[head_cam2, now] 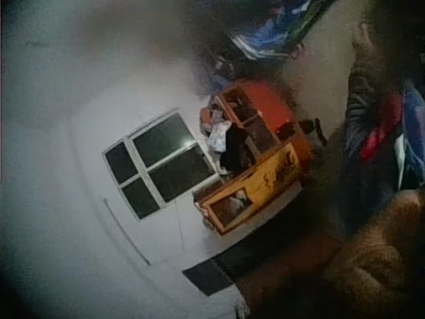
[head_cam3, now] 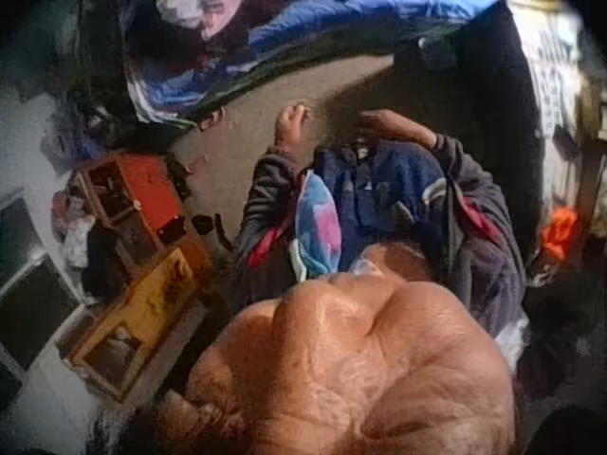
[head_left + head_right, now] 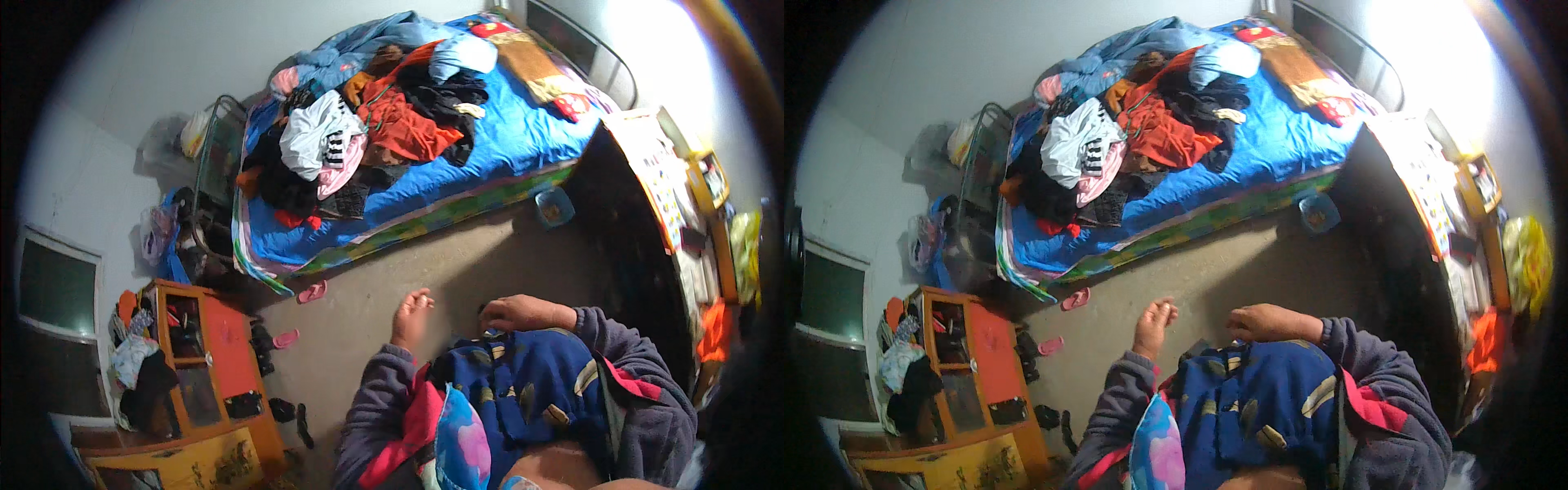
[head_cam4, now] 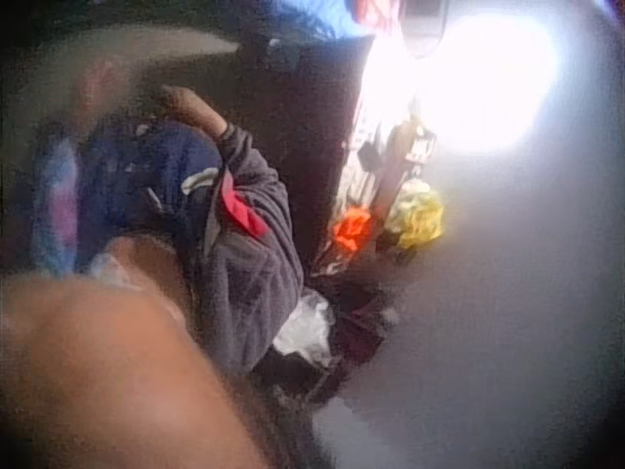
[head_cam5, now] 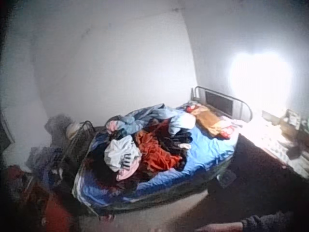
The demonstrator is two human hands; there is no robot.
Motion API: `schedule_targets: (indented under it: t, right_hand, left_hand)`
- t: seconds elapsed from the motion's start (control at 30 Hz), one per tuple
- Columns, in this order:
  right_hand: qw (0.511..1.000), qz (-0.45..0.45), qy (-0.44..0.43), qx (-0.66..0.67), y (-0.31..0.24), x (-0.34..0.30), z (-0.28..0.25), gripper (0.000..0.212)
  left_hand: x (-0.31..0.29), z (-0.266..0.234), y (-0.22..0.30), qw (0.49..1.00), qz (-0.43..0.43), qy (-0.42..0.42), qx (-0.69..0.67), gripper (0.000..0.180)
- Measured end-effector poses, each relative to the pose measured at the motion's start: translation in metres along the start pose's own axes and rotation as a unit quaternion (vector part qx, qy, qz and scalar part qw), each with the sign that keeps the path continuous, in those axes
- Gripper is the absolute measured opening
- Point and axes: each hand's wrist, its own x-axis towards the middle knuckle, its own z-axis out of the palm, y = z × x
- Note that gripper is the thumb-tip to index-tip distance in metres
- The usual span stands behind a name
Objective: The person hangs small garments on a multi-clip hanger and places it on a hanging rack. They then pick up a light-colored jacket from a pile on the bed, place it on a hanger, and hang it on the rack.
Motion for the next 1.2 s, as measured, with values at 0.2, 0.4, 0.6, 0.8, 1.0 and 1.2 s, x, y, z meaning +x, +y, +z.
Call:
schedule_targets:
  t: [0.2, 0.4, 0.6, 0.8, 1.0, 1.2]
  right_hand:
    - [0.995, -0.023, -0.056, -0.079, 0.003, 0.11, -0.108, 0.033]
    - [0.997, -0.006, -0.046, 0.064, 0.025, 0.205, -0.194, 0.035]
    - [0.997, 0.069, -0.003, 0.026, 0.027, 0.355, -0.273, 0.035]
    - [0.987, 0.107, 0.042, 0.114, 0.007, 0.46, -0.336, 0.035]
    - [0.983, 0.153, 0.05, 0.085, 0.005, 0.491, -0.398, 0.036]
    - [0.989, 0.098, 0.106, -0.042, 0.012, 0.527, -0.479, 0.033]
  left_hand:
    - [0.114, -0.096, 0.044, 0.964, 0.059, 0.24, 0.102, 0.04]
    - [0.269, -0.219, 0.094, 0.924, 0.076, 0.347, 0.146, 0.056]
    - [0.49, -0.322, 0.197, 0.761, 0.2, 0.428, 0.444, 0.09]
    - [0.644, -0.39, 0.235, 0.702, 0.044, 0.389, 0.595, 0.066]
    - [0.714, -0.405, 0.304, 0.762, 0.044, 0.309, 0.568, 0.038]
    - [0.695, -0.335, 0.521, 0.629, 0.273, 0.201, 0.699, 0.025]
